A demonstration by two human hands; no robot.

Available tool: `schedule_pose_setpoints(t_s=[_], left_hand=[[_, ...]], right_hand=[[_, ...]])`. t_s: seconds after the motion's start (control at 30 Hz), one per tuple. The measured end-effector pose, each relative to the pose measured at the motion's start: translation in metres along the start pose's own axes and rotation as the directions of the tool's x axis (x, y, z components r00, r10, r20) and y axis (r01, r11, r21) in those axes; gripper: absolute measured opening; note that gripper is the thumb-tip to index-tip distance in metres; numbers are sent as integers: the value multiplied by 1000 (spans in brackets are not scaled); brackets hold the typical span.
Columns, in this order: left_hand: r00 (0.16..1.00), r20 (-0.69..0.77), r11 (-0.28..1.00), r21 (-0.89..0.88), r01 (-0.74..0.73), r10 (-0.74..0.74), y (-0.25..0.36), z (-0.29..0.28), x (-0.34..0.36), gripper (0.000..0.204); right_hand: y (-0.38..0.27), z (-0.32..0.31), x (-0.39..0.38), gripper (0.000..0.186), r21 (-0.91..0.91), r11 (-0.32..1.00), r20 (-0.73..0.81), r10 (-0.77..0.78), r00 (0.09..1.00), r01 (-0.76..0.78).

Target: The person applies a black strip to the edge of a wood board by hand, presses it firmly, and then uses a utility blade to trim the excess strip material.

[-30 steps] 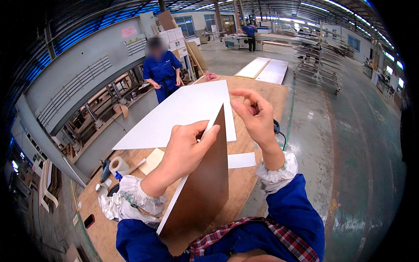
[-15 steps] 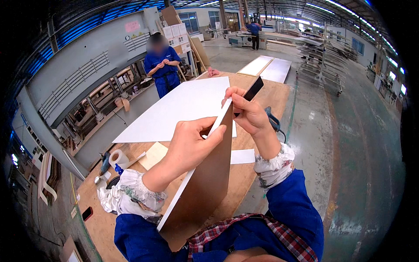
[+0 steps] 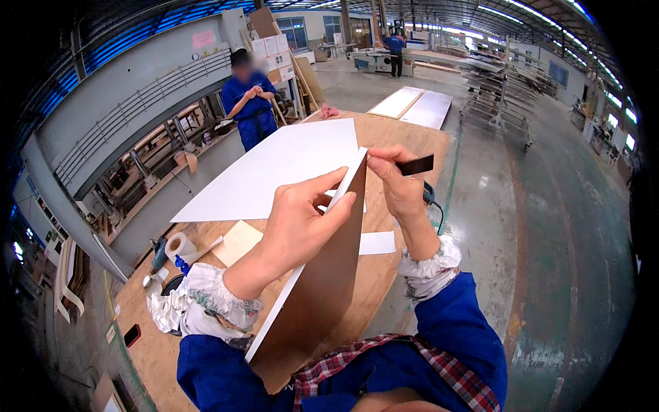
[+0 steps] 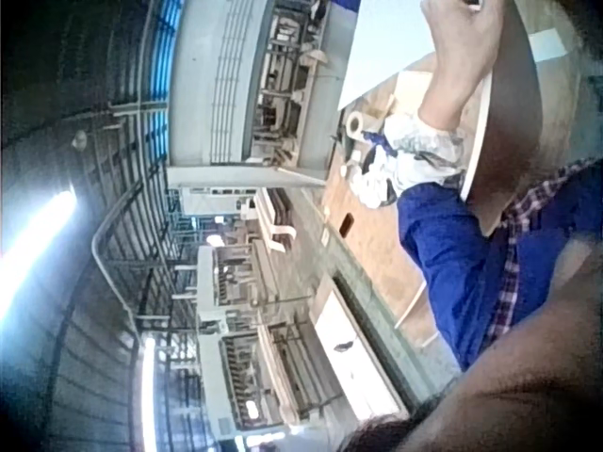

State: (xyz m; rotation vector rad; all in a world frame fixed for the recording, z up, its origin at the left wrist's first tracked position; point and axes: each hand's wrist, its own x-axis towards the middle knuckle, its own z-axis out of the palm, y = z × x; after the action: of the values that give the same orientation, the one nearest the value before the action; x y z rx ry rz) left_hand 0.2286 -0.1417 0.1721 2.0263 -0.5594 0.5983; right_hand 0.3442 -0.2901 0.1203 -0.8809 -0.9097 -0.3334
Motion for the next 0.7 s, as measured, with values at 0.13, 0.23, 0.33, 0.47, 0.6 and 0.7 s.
schedule_pose_setpoints(t_s=[0.13,0.23,0.33,0.47,0.6,0.7], left_hand=[[994,-33,987,131,-97,102,3,-2,2,32],[999,40,976,219,17,-26,10,-8,-7,29],[994,67,957,281,67,-89,18,-14,-21,21],[998,45,952,305,34,-50,21,-16,-44,20],[999,43,926,378,-9,-8,16,-16,-51,24],[998,59,883,470,-20,-10,15,-16,-54,29]], right_hand=[[0,1,-2,25,-65,997,102,48,994,-41],[-4,4,-3,24,-32,978,72,209,975,-207],[-6,9,-1,23,82,953,72,287,955,-293],[-8,16,3,20,55,959,53,276,960,-279],[-13,20,8,16,-187,964,4,195,981,-191],[-20,22,16,22,-325,934,-36,145,989,-149]])
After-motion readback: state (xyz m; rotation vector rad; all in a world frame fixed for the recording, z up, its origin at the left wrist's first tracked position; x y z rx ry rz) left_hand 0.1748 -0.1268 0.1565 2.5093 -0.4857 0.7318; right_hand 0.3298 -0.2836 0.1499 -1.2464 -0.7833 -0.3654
